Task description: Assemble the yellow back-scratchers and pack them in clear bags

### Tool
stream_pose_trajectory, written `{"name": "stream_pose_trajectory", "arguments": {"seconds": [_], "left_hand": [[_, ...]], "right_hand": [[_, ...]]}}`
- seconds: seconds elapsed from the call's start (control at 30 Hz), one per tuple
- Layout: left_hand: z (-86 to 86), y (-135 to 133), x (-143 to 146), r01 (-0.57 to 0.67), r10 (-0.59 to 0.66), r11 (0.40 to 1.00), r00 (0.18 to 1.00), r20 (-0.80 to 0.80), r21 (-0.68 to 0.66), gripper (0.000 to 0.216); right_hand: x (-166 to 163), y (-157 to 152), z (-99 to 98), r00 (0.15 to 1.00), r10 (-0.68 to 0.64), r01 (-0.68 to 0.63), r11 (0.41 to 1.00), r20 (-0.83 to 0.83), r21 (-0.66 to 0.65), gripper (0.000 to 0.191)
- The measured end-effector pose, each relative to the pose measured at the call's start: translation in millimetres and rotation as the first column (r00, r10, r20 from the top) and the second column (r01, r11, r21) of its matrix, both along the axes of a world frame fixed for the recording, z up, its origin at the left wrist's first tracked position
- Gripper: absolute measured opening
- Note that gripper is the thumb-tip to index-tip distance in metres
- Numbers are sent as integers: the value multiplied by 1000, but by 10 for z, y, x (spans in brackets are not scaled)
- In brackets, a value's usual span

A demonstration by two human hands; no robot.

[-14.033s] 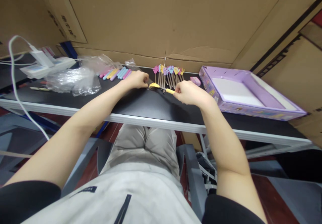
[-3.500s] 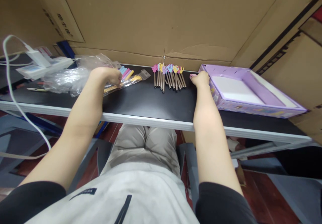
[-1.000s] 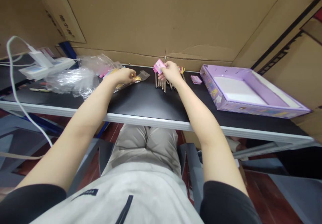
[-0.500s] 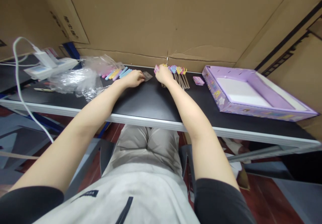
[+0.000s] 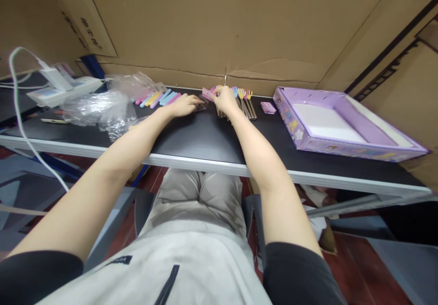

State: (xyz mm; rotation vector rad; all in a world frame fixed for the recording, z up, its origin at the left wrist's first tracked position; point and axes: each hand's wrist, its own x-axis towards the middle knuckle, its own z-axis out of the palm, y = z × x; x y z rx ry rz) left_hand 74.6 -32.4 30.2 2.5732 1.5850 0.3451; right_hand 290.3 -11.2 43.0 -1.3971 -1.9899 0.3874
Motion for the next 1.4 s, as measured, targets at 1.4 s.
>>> {"name": "stream_pose_trajectory", "arguments": {"seconds": [1.4], "left_hand": [[-39,-159,111,-35,28,998,992,125,55,49]], "right_hand": [[-229,191,16,946,-42,59,997,322,-41,43]]}}
